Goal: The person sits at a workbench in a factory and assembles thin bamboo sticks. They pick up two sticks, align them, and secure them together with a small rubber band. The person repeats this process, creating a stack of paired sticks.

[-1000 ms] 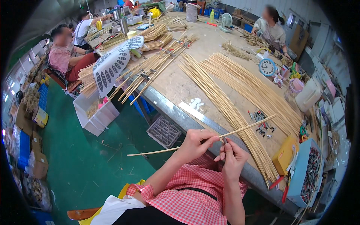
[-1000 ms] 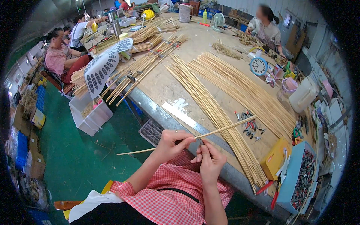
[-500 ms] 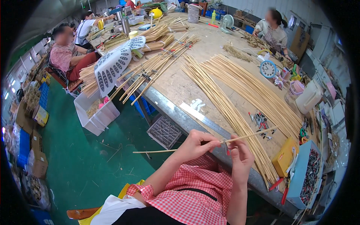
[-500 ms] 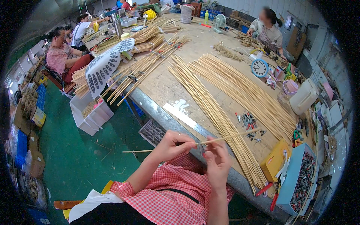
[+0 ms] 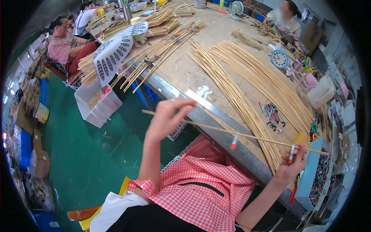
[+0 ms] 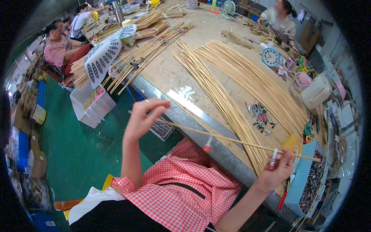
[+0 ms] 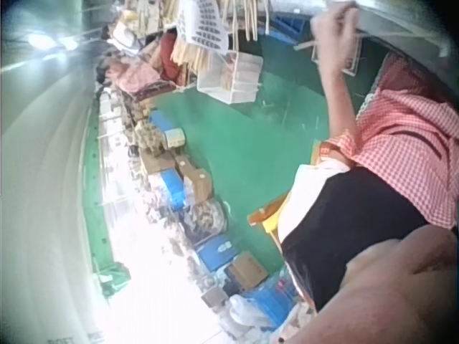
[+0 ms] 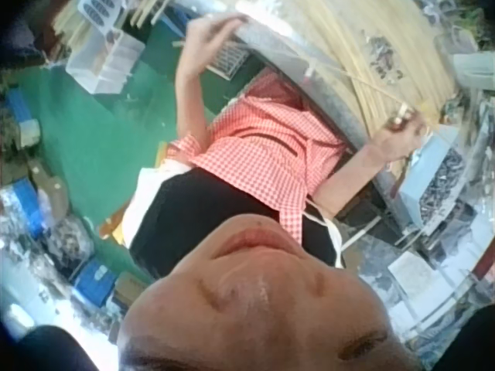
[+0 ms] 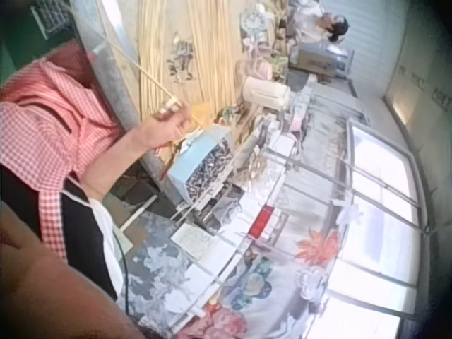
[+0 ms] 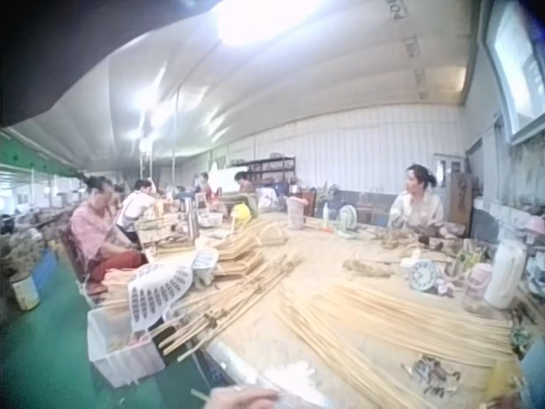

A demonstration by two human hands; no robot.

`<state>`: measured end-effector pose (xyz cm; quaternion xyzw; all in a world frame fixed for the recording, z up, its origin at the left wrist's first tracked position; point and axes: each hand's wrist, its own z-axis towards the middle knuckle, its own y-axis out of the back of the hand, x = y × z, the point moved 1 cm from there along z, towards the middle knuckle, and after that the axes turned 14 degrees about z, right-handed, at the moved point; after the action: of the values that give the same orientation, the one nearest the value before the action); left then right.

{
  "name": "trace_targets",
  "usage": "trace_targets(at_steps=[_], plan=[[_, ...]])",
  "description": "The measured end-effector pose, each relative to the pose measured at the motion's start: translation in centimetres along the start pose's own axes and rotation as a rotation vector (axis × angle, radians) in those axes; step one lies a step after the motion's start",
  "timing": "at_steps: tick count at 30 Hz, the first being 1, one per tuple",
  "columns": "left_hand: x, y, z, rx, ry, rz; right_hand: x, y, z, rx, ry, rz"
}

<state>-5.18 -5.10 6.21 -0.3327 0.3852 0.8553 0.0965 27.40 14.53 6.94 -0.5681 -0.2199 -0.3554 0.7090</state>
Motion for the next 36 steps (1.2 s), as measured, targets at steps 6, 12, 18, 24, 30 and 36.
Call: trace_targets(at_steps=[6, 12, 18, 24, 30, 36], plan=[[4.6, 3.5, -1.1, -0.108, 0.069, 0.435, 1.9, 4.6, 3.7, 0.006, -0.052, 0.245], [4.1, 4.1, -1.2, -0.001, 0.110, 0.231, 2.3, 8.8, 5.6, -0.006, -0.075, 0.273], [5.3, 4.6, -1.4, -0.151, 0.163, 0.098, 2.2, 6.0, 4.4, 0.021, -0.109, 0.167], [8.7, 7.9, 1.4, -0.456, 0.251, 0.420, 1.3, 6.4, 4.5, 0.126, -0.167, 0.118], [15.4, 10.3, 5.0, -0.550, 0.305, 0.773, 0.3, 6.4, 4.4, 0.127, -0.165, 0.086], [19.9, 10.7, 6.2, -0.441, 0.416, 0.802, -0.6, 6.3, 4.3, 0.093, -0.190, 0.070]])
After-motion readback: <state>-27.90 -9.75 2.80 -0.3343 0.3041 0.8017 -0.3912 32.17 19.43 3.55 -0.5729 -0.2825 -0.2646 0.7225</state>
